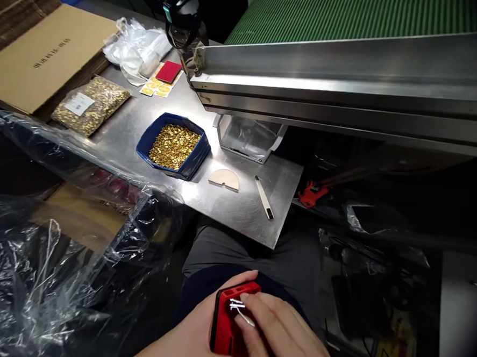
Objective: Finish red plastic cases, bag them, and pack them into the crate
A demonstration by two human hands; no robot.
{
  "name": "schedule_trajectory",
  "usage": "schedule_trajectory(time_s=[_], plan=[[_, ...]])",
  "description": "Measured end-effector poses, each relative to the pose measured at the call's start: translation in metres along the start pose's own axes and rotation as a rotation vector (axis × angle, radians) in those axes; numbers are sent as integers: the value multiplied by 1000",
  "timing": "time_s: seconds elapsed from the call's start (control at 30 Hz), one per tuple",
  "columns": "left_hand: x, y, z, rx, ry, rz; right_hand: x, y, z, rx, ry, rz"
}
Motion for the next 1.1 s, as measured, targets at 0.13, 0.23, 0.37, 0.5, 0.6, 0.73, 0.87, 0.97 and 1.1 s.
schedule_trajectory(time_s=[0.13,0.23,0.37,0.5,0.6,0.73,0.87,0.97,1.1], plan=[[1,1,1,-9,29,-12,1,1,-5,-56,-30,-38],[0,1,-1,-38,45,5,-3,0,-3,-9,-32,-17],[2,0,-3,-60,63,-2,-3,1,-8,-44,-45,-71],[3,2,-4,-53,71,-21,-5,5,-10,-49,-58,-114],[2,4,-4,-49,108,-9,-7,7,-7,-3,-24,-122],[6,9,1,-23,106,-30,0,6,2,95,39,-163],[7,11,1,-37,61,-49,-9,6,24,246,134,-42],[3,11,0,-34,56,-53,-33,-2,53,403,112,149],[-3,11,-5,-85,64,-42,-42,-10,76,490,124,123]])
Point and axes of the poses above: each hand's wrist, its own y-axis towards the middle knuckle, its own x-axis out of the palm, z = x × y, the point moved 10 cm from there along y, towards the middle knuckle, and after that the axes turned 5 degrees about y, right-handed, at the moved point
